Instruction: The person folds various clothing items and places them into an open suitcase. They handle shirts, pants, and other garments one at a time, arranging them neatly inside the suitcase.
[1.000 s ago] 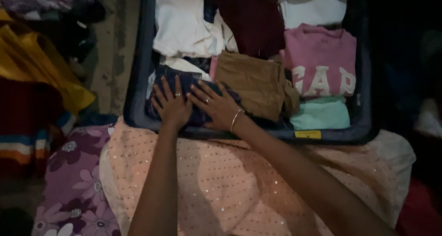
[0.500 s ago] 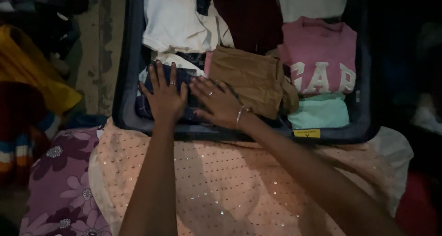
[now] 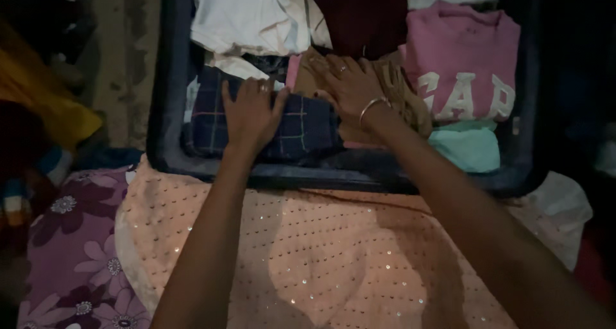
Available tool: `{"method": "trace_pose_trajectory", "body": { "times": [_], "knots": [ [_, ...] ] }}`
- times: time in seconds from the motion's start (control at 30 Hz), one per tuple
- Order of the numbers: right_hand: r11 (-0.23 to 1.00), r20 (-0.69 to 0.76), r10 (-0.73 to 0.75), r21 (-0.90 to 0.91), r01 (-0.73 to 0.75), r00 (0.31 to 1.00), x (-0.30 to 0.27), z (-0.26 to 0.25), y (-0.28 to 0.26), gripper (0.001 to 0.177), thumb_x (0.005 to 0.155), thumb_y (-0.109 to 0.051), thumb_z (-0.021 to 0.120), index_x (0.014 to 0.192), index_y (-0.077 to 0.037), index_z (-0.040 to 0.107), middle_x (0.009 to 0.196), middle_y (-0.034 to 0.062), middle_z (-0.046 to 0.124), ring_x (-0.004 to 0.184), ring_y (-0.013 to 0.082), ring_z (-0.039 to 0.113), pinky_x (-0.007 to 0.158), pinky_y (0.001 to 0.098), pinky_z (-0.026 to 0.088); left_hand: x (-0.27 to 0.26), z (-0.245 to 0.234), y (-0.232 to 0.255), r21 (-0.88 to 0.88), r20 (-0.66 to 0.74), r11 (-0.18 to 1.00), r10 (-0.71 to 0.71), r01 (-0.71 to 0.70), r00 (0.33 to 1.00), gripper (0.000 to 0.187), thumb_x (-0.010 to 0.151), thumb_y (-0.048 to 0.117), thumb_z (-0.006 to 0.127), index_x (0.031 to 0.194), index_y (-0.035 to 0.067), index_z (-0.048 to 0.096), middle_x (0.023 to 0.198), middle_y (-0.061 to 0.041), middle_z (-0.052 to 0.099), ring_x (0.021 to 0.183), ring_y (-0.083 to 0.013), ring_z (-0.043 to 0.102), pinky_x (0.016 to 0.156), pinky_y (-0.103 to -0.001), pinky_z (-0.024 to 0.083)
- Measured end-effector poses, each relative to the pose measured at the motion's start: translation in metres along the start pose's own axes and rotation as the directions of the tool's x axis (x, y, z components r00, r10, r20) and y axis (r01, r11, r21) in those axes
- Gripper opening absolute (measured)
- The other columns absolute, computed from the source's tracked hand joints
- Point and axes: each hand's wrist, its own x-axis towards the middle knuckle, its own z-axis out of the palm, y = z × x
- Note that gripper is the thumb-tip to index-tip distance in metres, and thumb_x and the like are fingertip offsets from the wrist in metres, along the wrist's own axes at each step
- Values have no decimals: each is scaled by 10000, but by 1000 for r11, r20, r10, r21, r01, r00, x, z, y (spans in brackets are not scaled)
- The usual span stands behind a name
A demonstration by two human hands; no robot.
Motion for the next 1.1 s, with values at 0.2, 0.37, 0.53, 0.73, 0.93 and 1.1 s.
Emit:
{"method": "trace_pose_trajectory", "body": {
  "times": [0.2, 0.37, 0.53, 0.73, 0.93, 1.1],
  "knots": [
    [996, 192, 94, -25, -91, 977, 34, -4, 5, 779, 981, -550, 514, 1653, -233, 281, 1293, 250, 614, 1172, 418, 553, 998, 562, 355, 33, 17, 25, -26, 222, 997, -70, 77, 973, 561, 988, 562, 482, 1118, 62, 700, 1006, -140, 707, 1106, -353, 648, 1178, -723, 115],
    [991, 142, 105, -99, -92, 984, 36, -10, -5, 839, 918, -730, 491, 1498, -127, 445, 1158, 227, 673, 1068, 372, 601, 897, 532, 370, 18, 18, 12, -182, 113, 982, 63, -42, 992, 514, 937, 454, 489, 1189, 43, 667, 1134, -159, 695, 1188, -356, 600, 1154, -712, 123],
    [990, 249, 133, -68, -120, 959, 18, -23, -4, 785, 979, -709, 473, 1476, -103, 512, 1064, 178, 715, 1048, 322, 629, 927, 481, 373, 8, 25, 18, -122, 34, 987, 106, -101, 994, 541, 994, 401, 462, 1353, 31, 625, 1297, -168, 667, 1278, -344, 548, 1186, -647, 111],
    [979, -46, 139, -144, -144, 989, 17, 4, -19, 787, 934, -646, 530, 1435, -39, 535, 1229, 214, 648, 1139, 333, 575, 969, 504, 378, 5, 24, 26, -85, -24, 994, 65, -67, 998, 481, 986, 369, 457, 1262, 52, 693, 1244, -175, 690, 1245, -345, 568, 1194, -620, 151],
    [934, -249, -282, -291, 206, 927, 29, 40, -23, 448, 964, -219, 553, 1394, -135, 645, 1506, 69, 549, 1413, 313, 438, 1133, 523, 328, 3, 29, 27, -18, -89, 999, 33, -35, 995, 426, 1048, 295, 424, 1147, -1, 715, 1111, -213, 715, 1166, -355, 622, 1216, -592, 220],
    [972, -10, -198, -127, 195, 980, 55, 41, -25, 341, 951, -257, 561, 1219, -122, 724, 1353, 80, 643, 1402, 320, 433, 1123, 545, 351, 2, 34, 20, -24, -262, 994, 95, -105, 960, 419, 1040, 256, 443, 1189, -43, 696, 1078, -261, 705, 1127, -380, 628, 1180, -578, 255]
  ]
}}
